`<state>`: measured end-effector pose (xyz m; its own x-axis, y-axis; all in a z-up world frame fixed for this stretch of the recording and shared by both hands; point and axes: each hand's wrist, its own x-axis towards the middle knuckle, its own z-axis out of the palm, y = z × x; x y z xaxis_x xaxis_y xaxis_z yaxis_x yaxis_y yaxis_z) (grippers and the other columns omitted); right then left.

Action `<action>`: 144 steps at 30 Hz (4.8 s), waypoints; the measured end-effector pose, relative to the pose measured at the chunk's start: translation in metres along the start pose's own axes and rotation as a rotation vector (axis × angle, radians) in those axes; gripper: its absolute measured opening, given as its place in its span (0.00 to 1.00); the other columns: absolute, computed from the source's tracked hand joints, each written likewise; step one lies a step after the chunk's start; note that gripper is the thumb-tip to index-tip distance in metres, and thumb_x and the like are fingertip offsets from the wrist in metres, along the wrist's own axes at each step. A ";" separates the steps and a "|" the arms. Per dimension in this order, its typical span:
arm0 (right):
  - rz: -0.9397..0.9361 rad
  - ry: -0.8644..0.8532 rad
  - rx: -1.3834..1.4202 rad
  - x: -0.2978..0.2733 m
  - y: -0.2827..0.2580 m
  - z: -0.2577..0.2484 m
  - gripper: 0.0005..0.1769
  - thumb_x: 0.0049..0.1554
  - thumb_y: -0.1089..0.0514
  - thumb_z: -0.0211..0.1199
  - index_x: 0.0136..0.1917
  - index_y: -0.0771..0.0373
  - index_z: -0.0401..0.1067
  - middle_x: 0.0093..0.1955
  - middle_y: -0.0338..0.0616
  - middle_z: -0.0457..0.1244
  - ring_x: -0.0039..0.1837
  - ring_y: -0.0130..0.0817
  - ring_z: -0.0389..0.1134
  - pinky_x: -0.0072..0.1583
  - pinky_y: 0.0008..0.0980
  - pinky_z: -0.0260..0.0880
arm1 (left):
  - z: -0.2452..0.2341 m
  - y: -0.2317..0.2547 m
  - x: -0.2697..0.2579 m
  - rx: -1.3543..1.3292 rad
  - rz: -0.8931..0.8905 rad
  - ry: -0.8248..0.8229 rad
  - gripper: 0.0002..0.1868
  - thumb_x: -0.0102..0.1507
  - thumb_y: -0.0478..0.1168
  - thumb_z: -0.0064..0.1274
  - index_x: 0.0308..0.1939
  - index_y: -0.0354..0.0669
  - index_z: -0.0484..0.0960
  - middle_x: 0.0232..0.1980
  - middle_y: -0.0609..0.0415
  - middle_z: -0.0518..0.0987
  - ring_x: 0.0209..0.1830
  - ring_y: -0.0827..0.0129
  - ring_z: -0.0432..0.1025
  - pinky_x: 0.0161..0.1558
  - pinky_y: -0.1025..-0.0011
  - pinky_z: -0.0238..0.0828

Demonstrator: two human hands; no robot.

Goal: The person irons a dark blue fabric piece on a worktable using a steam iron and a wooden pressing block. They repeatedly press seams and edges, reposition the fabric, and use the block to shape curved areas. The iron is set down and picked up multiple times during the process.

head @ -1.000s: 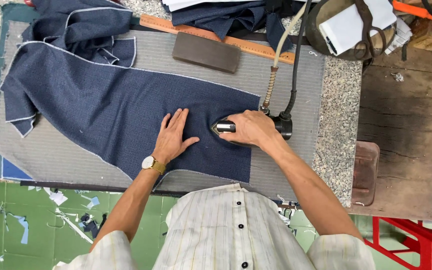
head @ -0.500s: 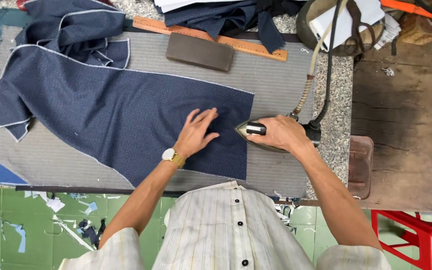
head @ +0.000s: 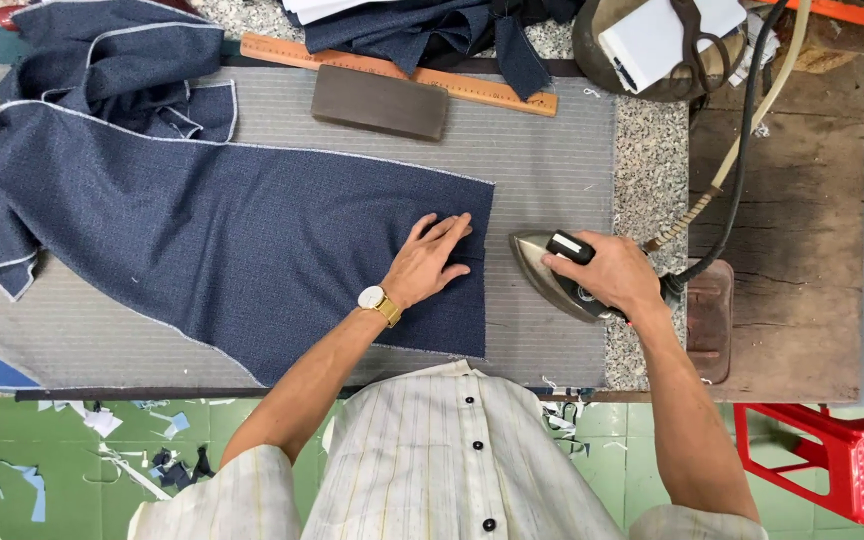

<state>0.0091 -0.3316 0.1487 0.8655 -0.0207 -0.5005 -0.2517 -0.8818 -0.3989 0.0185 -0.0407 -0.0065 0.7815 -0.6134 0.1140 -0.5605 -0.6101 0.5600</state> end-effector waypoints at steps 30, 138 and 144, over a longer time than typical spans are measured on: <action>-0.318 -0.326 -0.204 0.016 -0.110 0.003 0.32 0.53 0.32 0.67 0.63 0.51 0.77 0.52 0.55 0.73 0.56 0.50 0.76 0.57 0.43 0.77 | -0.051 -0.021 -0.046 0.042 -0.155 -0.138 0.55 0.63 0.60 0.56 0.80 0.35 0.43 0.77 0.50 0.66 0.80 0.64 0.54 0.81 0.50 0.27; 0.281 0.225 0.247 0.024 0.023 -0.016 0.46 0.61 0.24 0.58 0.75 0.63 0.66 0.63 0.72 0.64 0.67 0.69 0.64 0.61 0.63 0.69 | -0.086 -0.022 0.010 0.193 -0.018 -0.192 0.47 0.42 0.56 0.62 0.64 0.41 0.74 0.59 0.45 0.72 0.61 0.52 0.64 0.61 0.50 0.57; 0.262 0.191 0.187 0.029 0.036 -0.011 0.46 0.55 0.24 0.63 0.72 0.60 0.69 0.65 0.66 0.65 0.67 0.64 0.66 0.63 0.55 0.70 | -0.172 -0.131 0.049 0.225 -0.152 -0.090 0.50 0.42 0.58 0.60 0.66 0.39 0.76 0.62 0.38 0.76 0.66 0.43 0.68 0.67 0.45 0.54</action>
<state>0.0306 -0.3690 0.1285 0.8220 -0.3372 -0.4588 -0.5347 -0.7343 -0.4182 0.1771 0.0954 0.0663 0.8394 -0.5423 -0.0357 -0.4936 -0.7881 0.3678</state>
